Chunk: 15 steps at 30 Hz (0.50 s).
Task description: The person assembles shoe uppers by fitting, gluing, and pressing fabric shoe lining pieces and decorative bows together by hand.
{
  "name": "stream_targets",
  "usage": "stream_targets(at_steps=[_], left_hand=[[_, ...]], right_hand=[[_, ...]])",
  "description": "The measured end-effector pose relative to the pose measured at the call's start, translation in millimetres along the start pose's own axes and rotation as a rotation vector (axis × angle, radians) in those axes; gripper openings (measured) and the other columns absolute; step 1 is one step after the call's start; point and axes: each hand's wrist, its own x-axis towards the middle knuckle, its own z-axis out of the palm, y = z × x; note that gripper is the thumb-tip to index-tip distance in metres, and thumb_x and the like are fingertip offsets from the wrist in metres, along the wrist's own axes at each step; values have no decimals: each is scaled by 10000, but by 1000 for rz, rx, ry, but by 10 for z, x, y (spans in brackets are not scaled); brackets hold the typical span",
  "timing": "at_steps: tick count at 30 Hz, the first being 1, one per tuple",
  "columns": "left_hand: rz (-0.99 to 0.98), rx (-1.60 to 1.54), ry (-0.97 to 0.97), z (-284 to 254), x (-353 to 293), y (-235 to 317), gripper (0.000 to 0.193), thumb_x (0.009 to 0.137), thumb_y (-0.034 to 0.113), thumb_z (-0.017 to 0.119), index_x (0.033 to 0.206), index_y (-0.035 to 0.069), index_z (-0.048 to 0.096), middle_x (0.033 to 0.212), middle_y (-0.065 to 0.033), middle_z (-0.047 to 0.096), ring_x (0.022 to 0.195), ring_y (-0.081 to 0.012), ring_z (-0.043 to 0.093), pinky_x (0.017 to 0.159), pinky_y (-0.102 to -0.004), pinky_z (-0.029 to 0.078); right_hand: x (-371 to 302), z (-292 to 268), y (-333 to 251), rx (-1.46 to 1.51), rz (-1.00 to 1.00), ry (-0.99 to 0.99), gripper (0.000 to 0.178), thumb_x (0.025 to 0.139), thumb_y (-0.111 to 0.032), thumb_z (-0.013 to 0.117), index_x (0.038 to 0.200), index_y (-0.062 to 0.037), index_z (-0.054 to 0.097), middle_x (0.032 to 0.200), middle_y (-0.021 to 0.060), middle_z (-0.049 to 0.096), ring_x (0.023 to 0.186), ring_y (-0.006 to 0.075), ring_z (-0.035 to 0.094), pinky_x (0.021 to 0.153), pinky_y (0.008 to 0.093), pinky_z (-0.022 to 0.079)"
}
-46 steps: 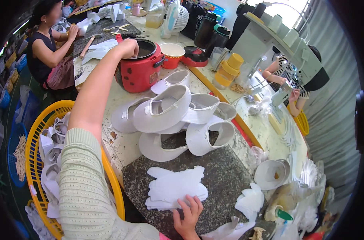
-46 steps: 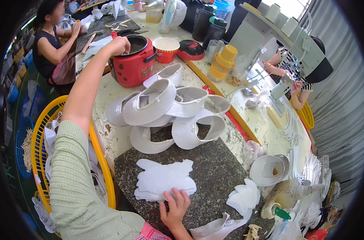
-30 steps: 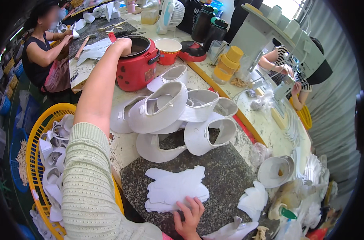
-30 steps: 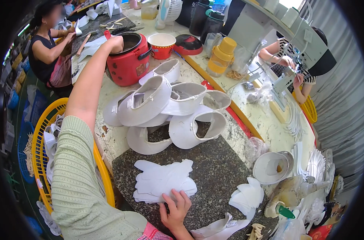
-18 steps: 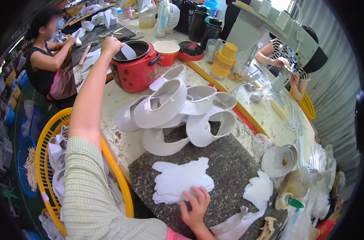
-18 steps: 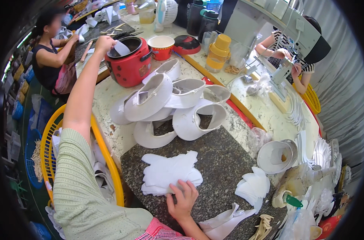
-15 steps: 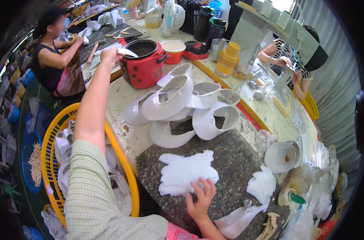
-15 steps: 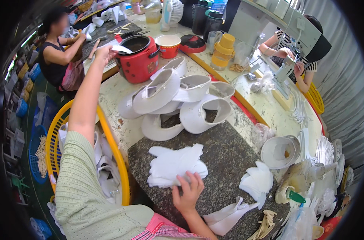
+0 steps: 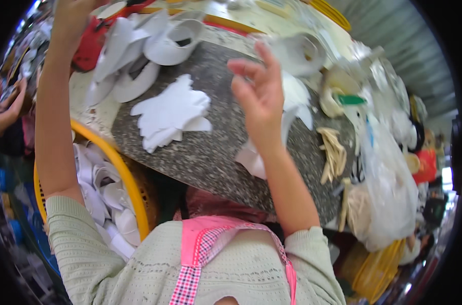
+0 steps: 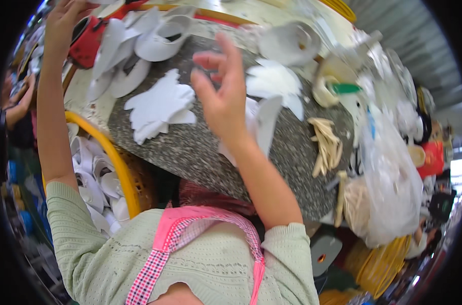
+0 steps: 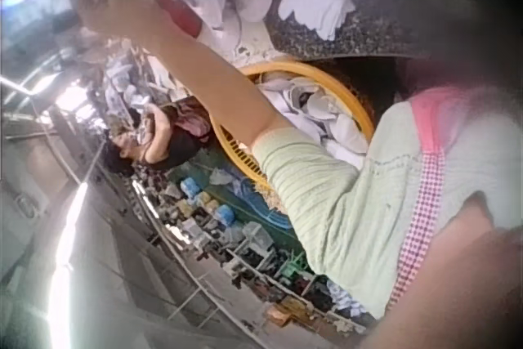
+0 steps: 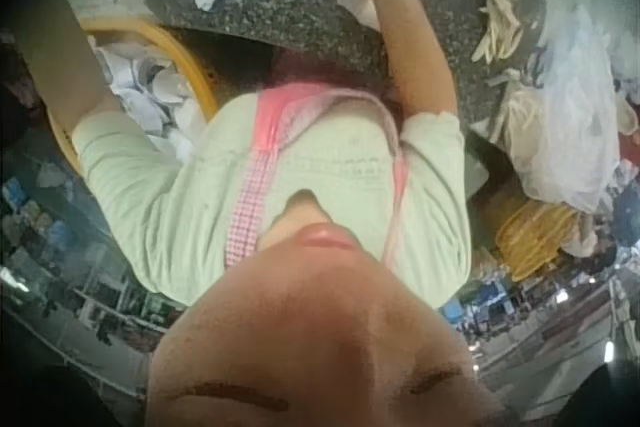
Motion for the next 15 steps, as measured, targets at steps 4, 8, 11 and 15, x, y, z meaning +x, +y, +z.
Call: stream_targets(at_steps=[4, 8, 11, 15], left_hand=[[558, -89, -542, 901, -788, 970, 130, 819, 125, 620, 900, 32, 580, 800, -118, 623, 737, -187, 608, 686, -260, 466], [721, -284, -654, 1394, -1401, 1195, 160, 755, 86, 593, 898, 79, 523, 705, -127, 575, 685, -321, 595, 594, -360, 473], [540, -382, -648, 1440, -1701, 1118, 365, 754, 161, 661, 1082, 50, 543, 909, -122, 611, 852, -223, 605, 714, -331, 471], [-179, -151, -924, 1475, -2356, 237, 561, 687, 160, 744, 1169, -9, 511, 1068, -120, 595, 1008, -191, 557, 868, -341, 448]], right_hand=[[-35, -880, -387, 87, 257, -172, 632, 803, -24, 582, 1353, -40, 271, 1019, 148, 599, 863, 143, 575, 741, 256, 446], [-482, -1332, -399, 55, 203, -58, 423, 728, -33, 692, 1126, -50, 550, 947, 86, 597, 795, 137, 584, 726, 248, 454], [-877, -1733, -390, -176, 156, 130, 257, 692, -13, 714, 940, -36, 654, 970, 73, 586, 834, 146, 576, 766, 266, 447], [-1312, -1830, -206, -222, 73, 98, 209, 627, -28, 744, 830, -67, 712, 1075, 63, 539, 940, 163, 537, 788, 275, 422]])
